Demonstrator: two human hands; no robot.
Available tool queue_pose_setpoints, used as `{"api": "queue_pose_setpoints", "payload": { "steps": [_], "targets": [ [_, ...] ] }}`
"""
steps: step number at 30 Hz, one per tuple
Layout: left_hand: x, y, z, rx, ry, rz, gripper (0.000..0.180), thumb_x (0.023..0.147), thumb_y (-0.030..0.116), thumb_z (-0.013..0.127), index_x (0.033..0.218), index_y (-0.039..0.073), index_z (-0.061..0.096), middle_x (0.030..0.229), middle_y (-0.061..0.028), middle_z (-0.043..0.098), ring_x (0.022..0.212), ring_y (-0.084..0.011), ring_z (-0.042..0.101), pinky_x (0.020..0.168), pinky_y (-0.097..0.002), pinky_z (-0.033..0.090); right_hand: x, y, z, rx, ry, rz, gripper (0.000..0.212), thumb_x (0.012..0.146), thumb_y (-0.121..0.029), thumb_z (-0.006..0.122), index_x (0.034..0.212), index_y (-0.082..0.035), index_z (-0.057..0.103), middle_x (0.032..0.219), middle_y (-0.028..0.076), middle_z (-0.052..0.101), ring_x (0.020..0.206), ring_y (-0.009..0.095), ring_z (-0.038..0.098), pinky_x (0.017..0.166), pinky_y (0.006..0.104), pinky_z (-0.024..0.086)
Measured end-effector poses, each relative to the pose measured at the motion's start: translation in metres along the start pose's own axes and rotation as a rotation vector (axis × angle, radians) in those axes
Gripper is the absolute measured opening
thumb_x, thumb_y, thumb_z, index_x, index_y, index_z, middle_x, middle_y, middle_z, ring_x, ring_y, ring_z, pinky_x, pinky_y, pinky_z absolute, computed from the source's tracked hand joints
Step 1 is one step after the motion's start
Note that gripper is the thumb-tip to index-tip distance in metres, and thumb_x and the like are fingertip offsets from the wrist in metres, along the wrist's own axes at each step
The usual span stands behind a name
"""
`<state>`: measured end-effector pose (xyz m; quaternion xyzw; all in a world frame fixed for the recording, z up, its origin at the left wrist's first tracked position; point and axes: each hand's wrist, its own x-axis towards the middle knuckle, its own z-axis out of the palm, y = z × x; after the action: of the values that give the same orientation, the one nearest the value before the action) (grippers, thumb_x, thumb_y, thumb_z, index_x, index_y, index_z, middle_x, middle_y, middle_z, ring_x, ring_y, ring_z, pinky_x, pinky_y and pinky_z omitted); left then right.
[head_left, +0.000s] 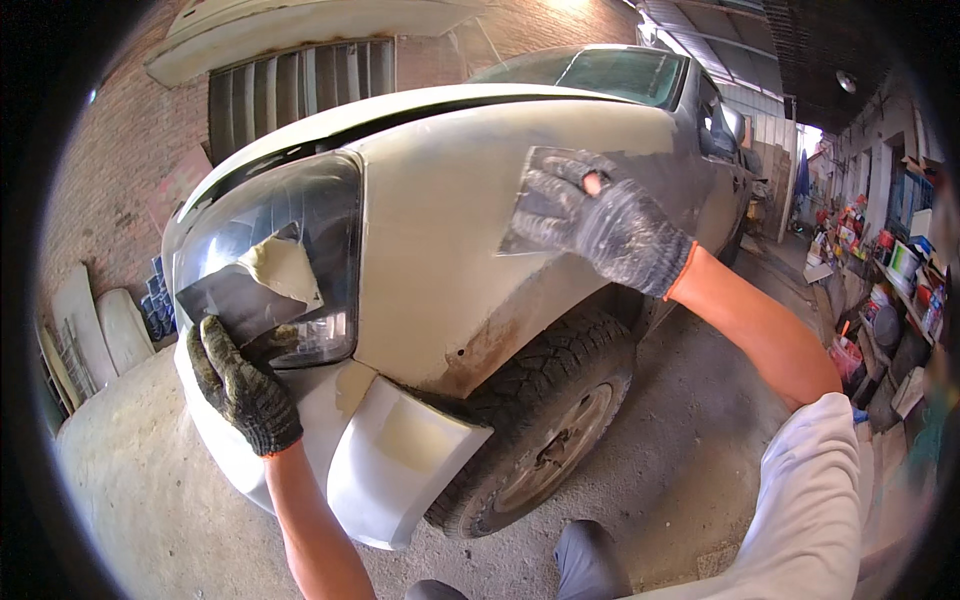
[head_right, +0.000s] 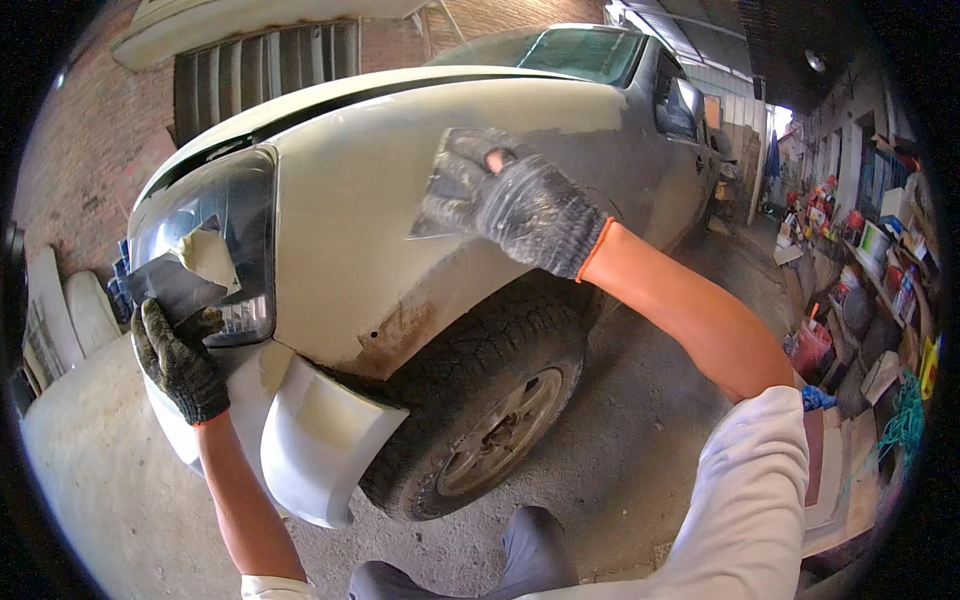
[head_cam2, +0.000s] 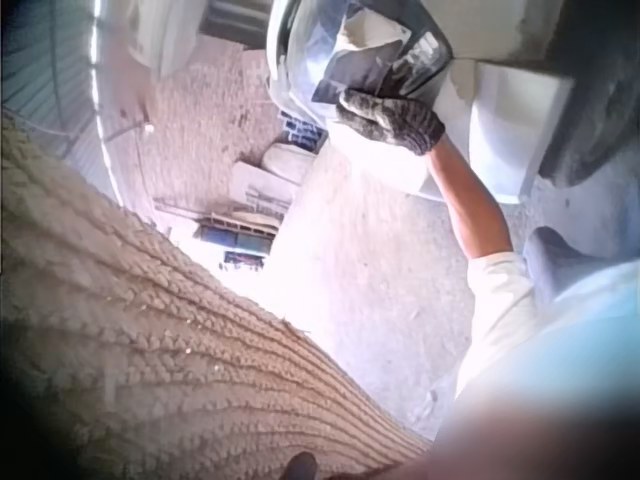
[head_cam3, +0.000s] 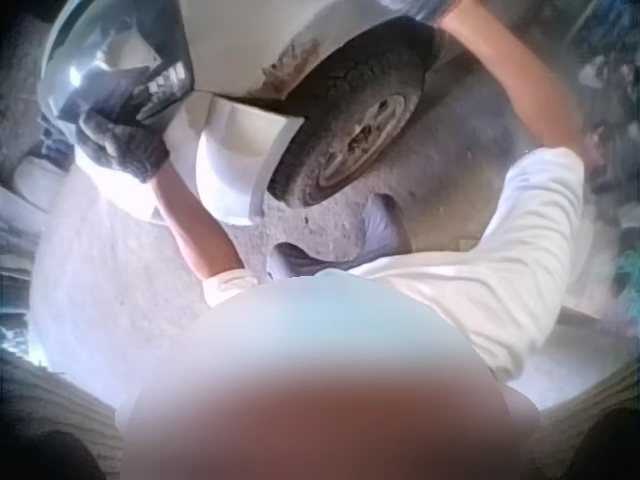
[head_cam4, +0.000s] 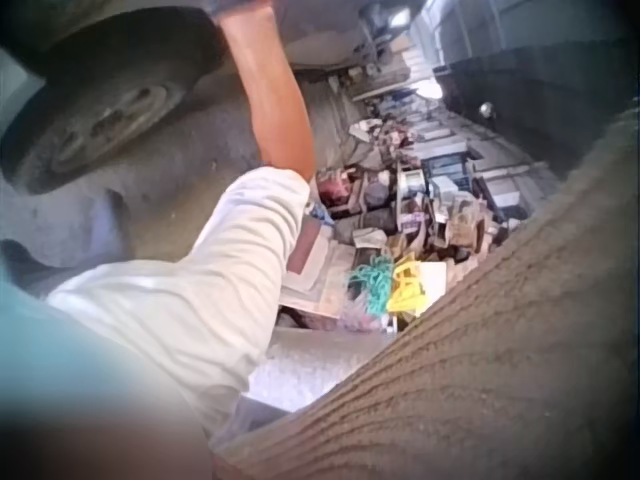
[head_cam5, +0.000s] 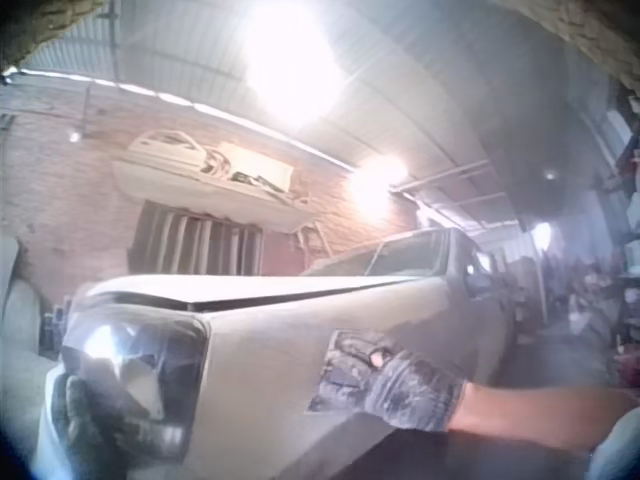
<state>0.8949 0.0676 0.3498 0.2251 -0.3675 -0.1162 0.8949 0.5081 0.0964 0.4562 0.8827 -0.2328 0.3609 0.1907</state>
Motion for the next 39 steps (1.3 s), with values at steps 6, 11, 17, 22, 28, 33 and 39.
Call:
{"api": "queue_pose_setpoints", "payload": {
  "steps": [6,11,17,22,28,33,39],
  "targets": [
    [-0.006,0.010,0.008,-0.093,-0.025,0.123,0.031,0.101,0.023,0.050,0.118,-0.002,0.056,0.101,-0.0093,0.060,0.078,-0.0155,0.061,0.064,-0.0276,0.053,-0.031,-0.034,-0.031,-0.548,0.281,0.215,0.025,0.099,-0.008,0.046,0.122,-0.002,0.055,0.108,0.013,0.064,0.102,0.020,0.061,0.090,0.0360,0.048],
    [-0.075,0.036,-0.009,-0.229,-0.495,-0.139,0.031,0.102,0.022,0.049,0.122,-0.001,0.052,0.084,-0.0034,0.060,0.073,-0.0113,0.061,0.064,-0.0249,0.051,-0.058,-0.100,0.003,0.076,0.341,0.606,0.028,0.098,-0.012,0.052,0.123,0.001,0.054,0.097,0.006,0.064,0.088,0.011,0.059,0.080,0.0290,0.049],
    [-0.136,0.049,-0.007,0.376,-0.622,-0.038,0.032,0.101,0.013,0.050,0.128,-0.004,0.052,0.125,-0.0178,0.056,0.109,-0.0233,0.057,0.094,-0.0335,0.048,-0.075,-0.135,0.029,0.258,0.030,0.474,0.025,0.097,-0.011,0.053,0.119,0.002,0.056,0.105,0.012,0.065,0.095,0.016,0.061,0.085,0.0290,0.048],
    [-0.128,0.052,-0.001,0.618,-0.558,0.327,0.034,0.100,0.010,0.052,0.130,-0.005,0.051,0.129,-0.0198,0.053,0.114,-0.0261,0.055,0.098,-0.0348,0.046,-0.072,-0.126,0.014,-0.123,0.053,0.263,0.028,0.095,-0.005,0.050,0.121,0.004,0.056,0.102,0.022,0.066,0.084,0.036,0.066,0.081,0.0401,0.052],
    [-0.142,0.046,0.013,0.839,-0.588,0.781,0.035,0.095,-0.002,0.050,0.130,-0.005,0.054,0.140,-0.0231,0.045,0.129,-0.0360,0.046,0.109,-0.0412,0.037,-0.058,-0.149,0.033,-0.525,0.168,-0.003,0.053,0.073,-0.006,0.062,0.124,-0.019,0.061,0.127,0.005,0.058,0.117,0.024,0.055,0.098,0.0425,0.044],
    [-0.101,0.048,0.039,0.508,-0.384,0.375,0.029,0.100,0.010,0.049,0.123,-0.007,0.053,0.119,-0.0205,0.059,0.112,-0.0278,0.056,0.101,-0.0373,0.043,-0.041,-0.135,0.032,-0.324,0.111,0.039,0.042,0.077,-0.010,0.058,0.118,-0.015,0.064,0.110,0.006,0.064,0.104,0.028,0.058,0.091,0.0412,0.046],
    [-0.002,0.040,0.023,-0.171,-0.140,-0.046,0.028,0.102,0.024,0.043,0.110,-0.002,0.051,0.088,-0.0134,0.060,0.070,-0.0285,0.069,0.065,-0.0368,0.060,0.053,-0.033,-0.005,-0.544,0.223,0.092,0.040,0.081,-0.005,0.049,0.119,-0.008,0.061,0.095,0.016,0.066,0.093,0.034,0.062,0.089,0.0457,0.045]
  ]
}}
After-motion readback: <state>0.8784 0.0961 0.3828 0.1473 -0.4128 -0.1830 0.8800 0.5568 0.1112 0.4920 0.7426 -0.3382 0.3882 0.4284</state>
